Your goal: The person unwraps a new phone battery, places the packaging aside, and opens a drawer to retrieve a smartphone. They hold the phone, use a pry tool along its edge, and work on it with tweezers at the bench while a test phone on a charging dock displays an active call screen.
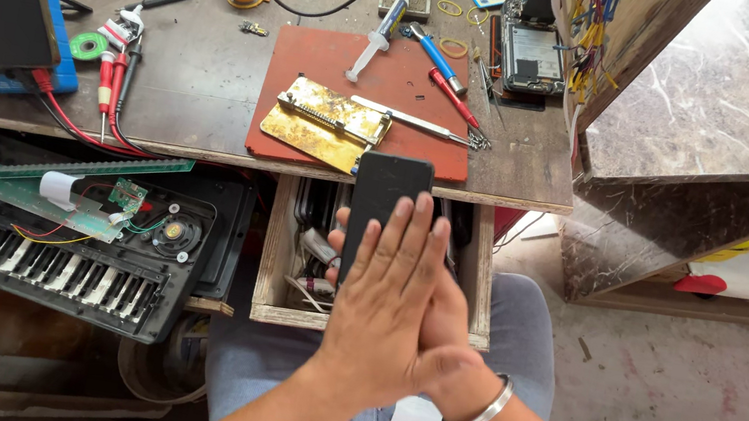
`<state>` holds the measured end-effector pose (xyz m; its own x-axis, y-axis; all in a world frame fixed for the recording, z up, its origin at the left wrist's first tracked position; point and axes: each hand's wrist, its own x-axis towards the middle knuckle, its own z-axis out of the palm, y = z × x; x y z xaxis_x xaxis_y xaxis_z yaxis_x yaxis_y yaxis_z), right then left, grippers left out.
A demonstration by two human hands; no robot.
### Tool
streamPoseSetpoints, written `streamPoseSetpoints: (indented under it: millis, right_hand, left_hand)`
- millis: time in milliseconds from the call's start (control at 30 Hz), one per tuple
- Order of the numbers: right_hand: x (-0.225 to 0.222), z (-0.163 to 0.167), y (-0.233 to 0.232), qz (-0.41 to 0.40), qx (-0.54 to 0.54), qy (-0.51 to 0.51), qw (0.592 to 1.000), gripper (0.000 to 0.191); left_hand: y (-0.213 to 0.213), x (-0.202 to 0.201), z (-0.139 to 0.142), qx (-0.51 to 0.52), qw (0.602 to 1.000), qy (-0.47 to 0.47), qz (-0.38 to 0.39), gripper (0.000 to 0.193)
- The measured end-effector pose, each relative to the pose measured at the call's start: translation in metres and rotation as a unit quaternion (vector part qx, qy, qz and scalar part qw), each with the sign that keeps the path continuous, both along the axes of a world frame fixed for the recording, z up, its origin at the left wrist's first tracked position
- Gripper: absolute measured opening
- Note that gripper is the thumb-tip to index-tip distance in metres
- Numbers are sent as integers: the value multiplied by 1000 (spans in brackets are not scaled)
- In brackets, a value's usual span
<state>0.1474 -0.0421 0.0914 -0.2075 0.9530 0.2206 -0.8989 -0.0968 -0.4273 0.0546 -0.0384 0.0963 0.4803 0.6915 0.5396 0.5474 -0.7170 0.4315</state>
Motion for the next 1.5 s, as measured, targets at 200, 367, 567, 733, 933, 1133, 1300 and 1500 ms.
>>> streamPoseSetpoints:
  millis: [200, 367, 567, 733, 933, 1133, 1300, 1500]
  right_hand:
    - [-1, -12, -5, 11, 9, -97, 995, 60]
    - [-10, -17, -16, 33, -186, -145, 971, 58]
    - [-12, -10, -26, 58, -99, -136, 984, 61]
    - [1, 2, -31, 136, -43, -113, 983, 73]
    - [8, 10, -3, 47, -82, -92, 991, 71]
    - [10, 4, 14, 65, -128, -45, 989, 74]
    - [-3, -9, 9, 158, 4, 97, 983, 70]
    - [-12, -16, -1, 32, 15, -65, 997, 61]
  left_hand:
    - [34, 0, 20, 39, 998, 17, 39, 118]
    - [68, -13, 36, 46, 997, 27, 61, 112]
    - [112, -39, 49, 99, 992, 38, 76, 96]
    - [148, -88, 59, 197, 966, -4, 166, 63]
    - [92, -82, 20, -100, 896, -431, 39, 38]
    - [-13, -39, -12, 95, 990, -101, -40, 66]
    - [-13, -24, -12, 43, 999, 8, -14, 103]
    - [23, -19, 15, 75, 997, 11, 22, 118]
